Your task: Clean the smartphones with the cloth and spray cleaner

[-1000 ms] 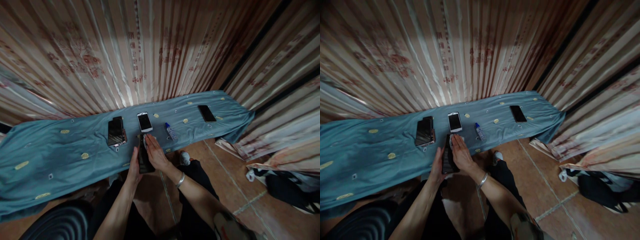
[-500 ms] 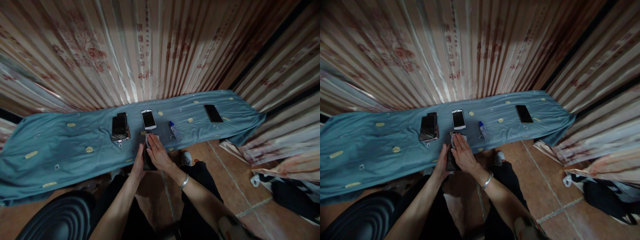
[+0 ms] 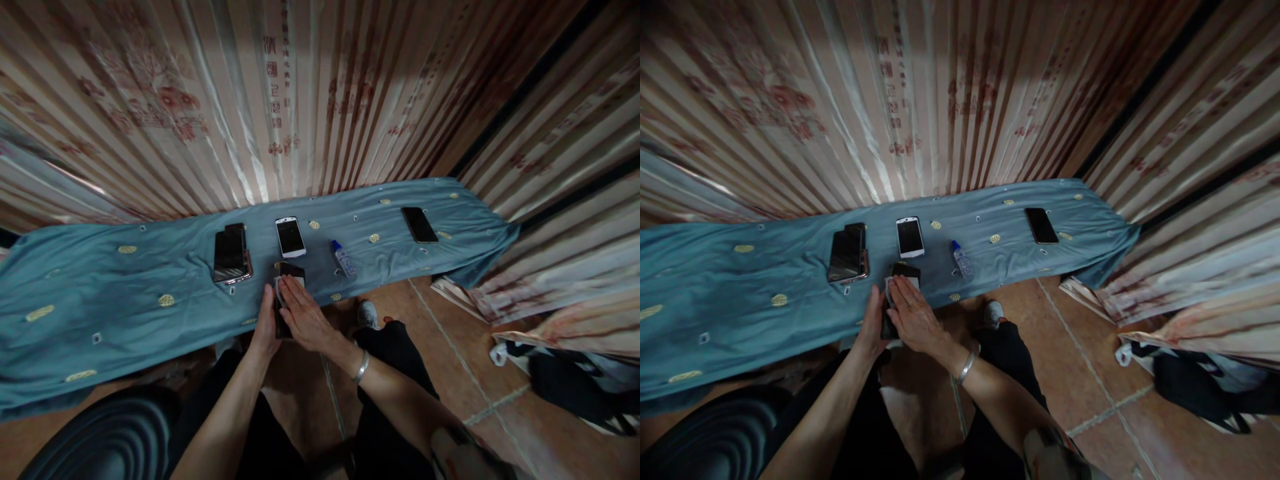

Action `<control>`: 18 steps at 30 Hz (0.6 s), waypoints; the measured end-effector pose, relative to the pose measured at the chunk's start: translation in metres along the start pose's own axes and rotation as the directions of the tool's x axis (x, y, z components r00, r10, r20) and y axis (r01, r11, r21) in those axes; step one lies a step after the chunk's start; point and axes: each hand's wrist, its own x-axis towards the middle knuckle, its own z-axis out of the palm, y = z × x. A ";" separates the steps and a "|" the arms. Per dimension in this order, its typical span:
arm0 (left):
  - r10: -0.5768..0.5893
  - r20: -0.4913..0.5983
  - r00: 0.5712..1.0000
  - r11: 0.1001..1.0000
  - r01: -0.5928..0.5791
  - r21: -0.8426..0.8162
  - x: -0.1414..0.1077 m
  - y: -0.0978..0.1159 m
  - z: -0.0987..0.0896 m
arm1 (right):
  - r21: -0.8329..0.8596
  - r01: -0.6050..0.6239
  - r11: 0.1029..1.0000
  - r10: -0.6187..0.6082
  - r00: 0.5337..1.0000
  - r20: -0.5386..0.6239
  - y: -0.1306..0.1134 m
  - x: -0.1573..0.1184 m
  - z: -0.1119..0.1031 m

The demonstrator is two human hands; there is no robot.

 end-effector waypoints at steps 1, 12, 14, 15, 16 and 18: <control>-0.001 -0.016 1.000 1.000 0.001 0.001 0.001 0.001 -0.002 | 0.002 0.010 1.000 -0.010 1.000 0.011 -0.002 -0.001 0.000; 0.003 0.056 0.998 1.000 -0.004 0.015 0.000 -0.006 0.002 | 0.000 -0.020 1.000 0.020 0.999 -0.040 0.007 0.000 -0.003; -0.024 0.104 0.994 1.000 0.023 0.012 -0.003 -0.008 0.006 | -0.001 -0.044 0.999 0.044 0.997 -0.067 0.013 0.004 -0.004; -0.033 0.126 0.991 0.999 0.033 0.005 -0.005 -0.010 0.008 | 0.000 -0.058 0.998 0.058 0.995 -0.079 0.017 0.005 -0.005; -0.039 0.145 0.989 0.999 0.039 -0.003 -0.006 -0.011 0.009 | 0.002 -0.073 0.997 0.073 0.993 -0.088 0.019 0.006 -0.006; -0.039 0.170 0.985 0.999 0.042 -0.011 -0.007 -0.013 0.011 | 0.007 -0.096 0.995 0.096 0.990 -0.104 0.023 0.008 -0.006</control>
